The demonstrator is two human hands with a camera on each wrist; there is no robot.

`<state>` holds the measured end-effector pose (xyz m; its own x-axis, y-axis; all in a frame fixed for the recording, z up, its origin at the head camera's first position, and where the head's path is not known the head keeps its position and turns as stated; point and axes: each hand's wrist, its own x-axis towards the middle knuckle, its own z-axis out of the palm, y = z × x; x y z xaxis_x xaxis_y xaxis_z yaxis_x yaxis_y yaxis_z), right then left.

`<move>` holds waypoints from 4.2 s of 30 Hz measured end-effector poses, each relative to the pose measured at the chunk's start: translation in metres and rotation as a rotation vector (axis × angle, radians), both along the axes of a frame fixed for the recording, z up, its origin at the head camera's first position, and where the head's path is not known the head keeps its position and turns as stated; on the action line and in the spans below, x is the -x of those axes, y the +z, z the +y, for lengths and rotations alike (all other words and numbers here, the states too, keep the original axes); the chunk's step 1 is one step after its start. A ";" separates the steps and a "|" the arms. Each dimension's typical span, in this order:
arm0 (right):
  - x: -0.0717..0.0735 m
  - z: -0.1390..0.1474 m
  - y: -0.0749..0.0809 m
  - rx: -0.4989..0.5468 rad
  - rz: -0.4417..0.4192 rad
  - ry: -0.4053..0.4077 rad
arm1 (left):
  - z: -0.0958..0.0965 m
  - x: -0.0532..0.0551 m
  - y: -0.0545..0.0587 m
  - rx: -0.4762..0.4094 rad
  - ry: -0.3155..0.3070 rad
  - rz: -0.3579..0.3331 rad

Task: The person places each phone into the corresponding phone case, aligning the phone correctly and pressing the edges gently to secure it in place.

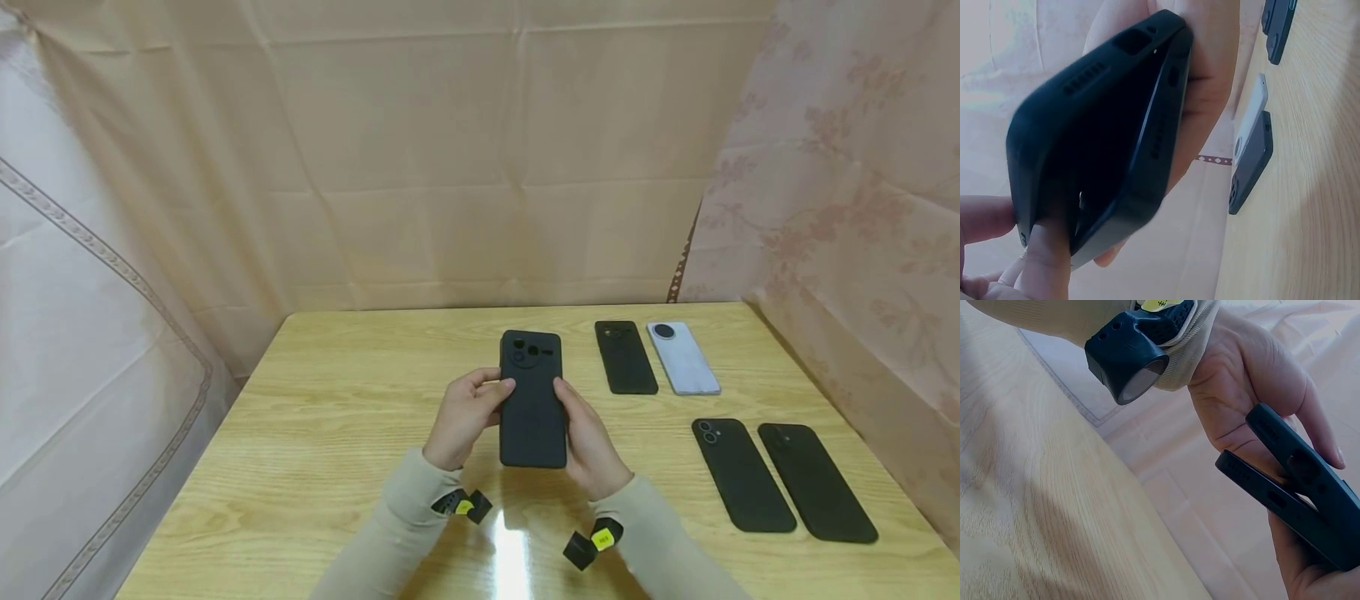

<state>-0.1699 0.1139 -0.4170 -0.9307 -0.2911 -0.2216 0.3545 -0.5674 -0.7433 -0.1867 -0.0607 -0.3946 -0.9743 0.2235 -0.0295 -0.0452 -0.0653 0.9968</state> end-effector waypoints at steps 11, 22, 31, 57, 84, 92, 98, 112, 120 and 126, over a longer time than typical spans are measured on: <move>0.001 0.000 -0.001 -0.025 0.018 -0.002 | -0.004 0.000 0.005 0.075 0.047 0.019; 0.002 -0.002 -0.002 -0.058 0.025 -0.008 | -0.009 0.001 0.005 0.155 0.098 0.099; 0.003 -0.004 -0.003 -0.081 0.037 -0.013 | -0.012 0.001 0.003 0.188 0.114 0.111; 0.005 -0.004 -0.004 -0.196 0.033 -0.033 | -0.013 0.003 -0.001 0.137 0.098 0.055; 0.000 -0.005 -0.002 -0.150 0.051 -0.036 | -0.021 0.013 0.000 0.103 -0.009 0.038; -0.004 -0.006 -0.003 -0.142 0.084 -0.008 | -0.018 0.026 0.008 0.042 0.062 0.044; -0.006 -0.007 -0.004 -0.152 0.118 0.012 | -0.015 0.033 0.011 0.008 0.098 0.041; -0.007 -0.006 -0.006 -0.149 0.141 0.034 | -0.013 0.037 0.010 0.049 0.150 0.063; -0.007 -0.007 -0.007 -0.149 0.153 0.028 | -0.012 0.037 0.010 0.092 0.178 0.122; -0.007 -0.006 -0.007 -0.137 0.152 0.040 | -0.011 0.037 0.008 0.147 0.205 0.179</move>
